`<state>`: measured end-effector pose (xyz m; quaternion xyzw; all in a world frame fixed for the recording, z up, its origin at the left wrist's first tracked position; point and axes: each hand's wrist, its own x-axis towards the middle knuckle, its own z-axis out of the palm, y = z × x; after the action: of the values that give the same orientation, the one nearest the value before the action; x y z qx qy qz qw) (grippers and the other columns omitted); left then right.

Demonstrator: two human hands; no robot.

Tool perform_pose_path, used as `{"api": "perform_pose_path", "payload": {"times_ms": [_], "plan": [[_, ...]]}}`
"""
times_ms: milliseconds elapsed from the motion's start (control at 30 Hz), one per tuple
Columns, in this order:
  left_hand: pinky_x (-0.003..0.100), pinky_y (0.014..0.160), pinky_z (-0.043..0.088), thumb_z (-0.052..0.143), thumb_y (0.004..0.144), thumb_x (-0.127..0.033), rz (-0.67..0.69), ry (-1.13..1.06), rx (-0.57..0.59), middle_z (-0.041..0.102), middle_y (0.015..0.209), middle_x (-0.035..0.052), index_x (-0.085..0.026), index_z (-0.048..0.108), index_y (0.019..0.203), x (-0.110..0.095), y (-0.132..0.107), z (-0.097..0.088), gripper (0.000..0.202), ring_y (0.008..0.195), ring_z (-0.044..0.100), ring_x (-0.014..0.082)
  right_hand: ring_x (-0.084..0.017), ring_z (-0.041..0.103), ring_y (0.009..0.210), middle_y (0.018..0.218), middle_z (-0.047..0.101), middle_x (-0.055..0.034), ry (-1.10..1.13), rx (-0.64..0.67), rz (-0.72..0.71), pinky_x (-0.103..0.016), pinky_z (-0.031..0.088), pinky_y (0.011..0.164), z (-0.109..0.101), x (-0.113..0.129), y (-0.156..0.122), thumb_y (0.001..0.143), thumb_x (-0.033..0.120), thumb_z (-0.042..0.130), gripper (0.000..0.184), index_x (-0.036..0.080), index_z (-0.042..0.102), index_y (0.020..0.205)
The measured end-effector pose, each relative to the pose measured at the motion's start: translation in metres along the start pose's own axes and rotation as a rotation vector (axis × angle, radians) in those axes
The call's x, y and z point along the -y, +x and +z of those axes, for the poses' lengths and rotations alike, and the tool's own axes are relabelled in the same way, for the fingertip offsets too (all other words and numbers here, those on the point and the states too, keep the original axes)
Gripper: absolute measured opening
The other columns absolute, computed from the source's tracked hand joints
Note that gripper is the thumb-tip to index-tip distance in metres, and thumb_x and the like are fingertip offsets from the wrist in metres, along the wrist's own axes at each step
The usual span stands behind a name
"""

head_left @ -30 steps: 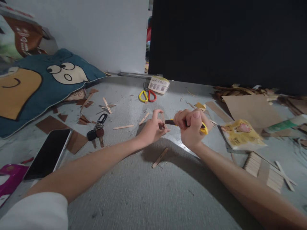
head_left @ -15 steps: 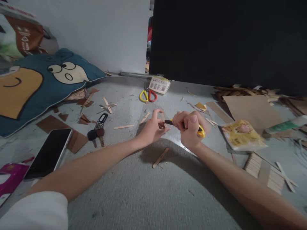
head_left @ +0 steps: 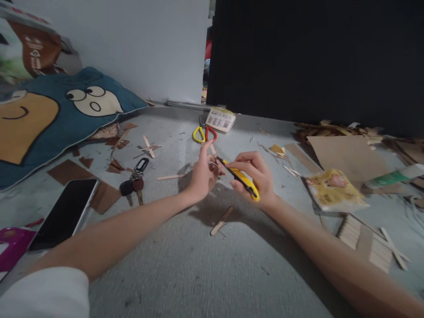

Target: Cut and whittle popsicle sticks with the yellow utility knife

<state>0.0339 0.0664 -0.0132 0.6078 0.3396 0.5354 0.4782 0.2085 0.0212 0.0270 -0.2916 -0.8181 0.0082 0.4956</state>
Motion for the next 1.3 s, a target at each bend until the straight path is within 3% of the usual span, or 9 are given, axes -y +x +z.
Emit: {"api": "perform_pose_path", "payload": {"times_ms": [133, 300, 467, 700, 1033, 1300], "plan": [[0.025, 0.059, 0.053, 0.065, 0.086, -0.008, -0.059, 0.013, -0.024, 0.071, 0.081, -0.0043, -0.027, 0.042, 0.146, 0.004, 0.006, -0.004, 0.067, 0.065, 0.069, 0.0132, -0.020, 0.066, 0.080, 0.096, 0.067, -0.0070, -0.002, 0.082, -0.012, -0.034, 0.059, 0.067, 0.002, -0.006, -0.013, 0.098, 0.043, 0.072, 0.039, 0.024, 0.064, 0.131], [0.024, 0.063, 0.055, 0.063, 0.086, -0.008, -0.064, 0.073, 0.029, 0.072, 0.077, -0.0017, -0.020, 0.060, 0.107, 0.007, 0.013, -0.010, 0.024, 0.068, 0.071, 0.0136, -0.017, 0.067, 0.070, 0.088, 0.070, -0.0043, -0.080, 0.031, -0.010, -0.028, 0.056, 0.061, 0.009, -0.012, -0.024, 0.095, 0.040, 0.076, 0.037, 0.023, 0.062, 0.125], [0.024, 0.064, 0.055, 0.065, 0.092, -0.020, -0.052, 0.064, 0.078, 0.071, 0.072, -0.0025, -0.021, 0.060, 0.109, 0.006, 0.015, -0.013, 0.018, 0.065, 0.069, 0.0134, -0.017, 0.070, 0.069, 0.087, 0.072, -0.0026, -0.140, 0.011, 0.084, -0.027, 0.055, 0.061, 0.014, -0.016, -0.029, 0.099, 0.029, 0.064, 0.020, 0.026, 0.062, 0.119], [0.024, 0.062, 0.053, 0.062, 0.095, -0.020, -0.111, 0.020, 0.067, 0.069, 0.073, -0.0017, -0.020, 0.061, 0.106, 0.010, 0.017, -0.012, 0.011, 0.065, 0.067, 0.0127, -0.018, 0.074, 0.082, 0.100, 0.075, -0.0073, -0.141, 0.073, 0.012, -0.029, 0.063, 0.073, 0.013, -0.018, -0.025, 0.100, 0.016, 0.056, 0.045, 0.023, 0.054, 0.144], [0.023, 0.065, 0.052, 0.060, 0.096, -0.019, -0.087, 0.036, 0.073, 0.066, 0.076, -0.0034, -0.020, 0.060, 0.109, 0.010, 0.015, -0.011, 0.013, 0.067, 0.066, 0.0117, -0.018, 0.073, 0.077, 0.097, 0.073, -0.0074, -0.140, 0.046, -0.022, -0.029, 0.063, 0.068, 0.011, -0.017, -0.025, 0.099, 0.014, 0.057, 0.046, 0.022, 0.057, 0.144], [0.027, 0.067, 0.056, 0.060, 0.098, -0.021, -0.112, 0.114, 0.040, 0.074, 0.077, -0.0009, -0.021, 0.053, 0.103, 0.008, 0.015, -0.010, 0.009, 0.065, 0.069, 0.0136, -0.019, 0.074, 0.082, 0.099, 0.073, -0.0083, -0.142, 0.057, -0.010, -0.031, 0.064, 0.071, 0.011, -0.018, -0.025, 0.099, 0.014, 0.056, 0.047, 0.023, 0.056, 0.146]]}}
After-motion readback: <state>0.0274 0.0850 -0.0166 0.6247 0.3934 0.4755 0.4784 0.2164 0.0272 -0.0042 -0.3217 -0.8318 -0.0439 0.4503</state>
